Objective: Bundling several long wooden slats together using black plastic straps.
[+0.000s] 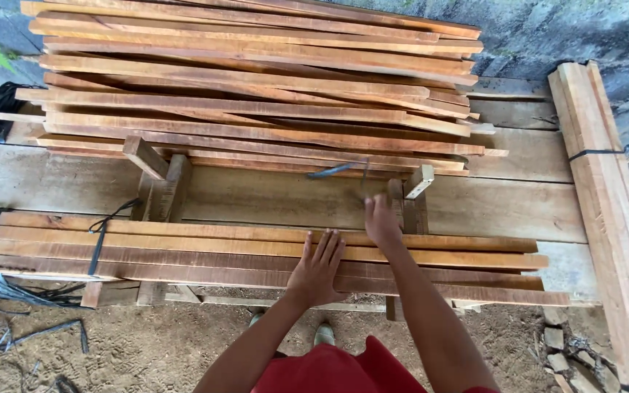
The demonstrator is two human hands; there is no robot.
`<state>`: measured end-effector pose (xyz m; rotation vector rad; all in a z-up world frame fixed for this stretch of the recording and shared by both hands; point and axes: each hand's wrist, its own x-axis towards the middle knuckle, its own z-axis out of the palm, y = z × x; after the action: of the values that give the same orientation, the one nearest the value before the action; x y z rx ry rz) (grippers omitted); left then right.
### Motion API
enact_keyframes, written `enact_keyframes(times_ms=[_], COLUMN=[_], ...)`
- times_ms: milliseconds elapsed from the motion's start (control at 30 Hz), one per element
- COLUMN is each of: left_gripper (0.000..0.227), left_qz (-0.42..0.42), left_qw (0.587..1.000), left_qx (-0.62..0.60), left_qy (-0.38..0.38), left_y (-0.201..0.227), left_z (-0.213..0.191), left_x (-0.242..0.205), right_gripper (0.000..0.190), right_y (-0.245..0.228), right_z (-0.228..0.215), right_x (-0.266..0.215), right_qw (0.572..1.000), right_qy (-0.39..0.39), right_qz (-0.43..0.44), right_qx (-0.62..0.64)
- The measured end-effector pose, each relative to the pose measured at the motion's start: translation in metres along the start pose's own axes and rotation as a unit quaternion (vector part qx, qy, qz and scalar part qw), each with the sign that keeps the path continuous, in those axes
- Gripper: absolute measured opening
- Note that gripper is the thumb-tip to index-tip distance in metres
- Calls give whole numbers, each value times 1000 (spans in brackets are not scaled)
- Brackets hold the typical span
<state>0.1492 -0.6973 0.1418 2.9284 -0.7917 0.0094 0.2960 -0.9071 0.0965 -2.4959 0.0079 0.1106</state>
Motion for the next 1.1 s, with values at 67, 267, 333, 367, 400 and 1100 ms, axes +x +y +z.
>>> enact_keyframes(times_ms=[67, 267, 333, 367, 400, 1100], left_gripper=[125, 127, 129, 128, 128, 55], left_qz=[2, 13, 15, 13, 12, 296], left_qw=[1000, 996, 995, 996, 997, 945], left_qx=[6, 43, 46, 39, 32, 6], left_qy=[-6, -74, -91, -81, -71, 141], left_y=[1, 0, 0, 0, 0, 41], left_z=[0, -8, 0, 8, 16, 81], left_x=[1, 7, 8, 8, 7, -61], right_gripper=[41, 53, 55, 52, 50, 38], right_y=[-2, -8, 29, 61, 92, -25], right_z=[2, 0, 27, 50, 72, -23], right_x=[7, 15, 29, 39, 48, -13], right_qw=[1000, 986, 979, 977, 973, 978], right_qy=[-1, -126, -146, -177, -208, -161], right_qz=[-18, 45, 72, 61, 51, 71], right_qx=[-24, -103, -120, -105, -90, -114])
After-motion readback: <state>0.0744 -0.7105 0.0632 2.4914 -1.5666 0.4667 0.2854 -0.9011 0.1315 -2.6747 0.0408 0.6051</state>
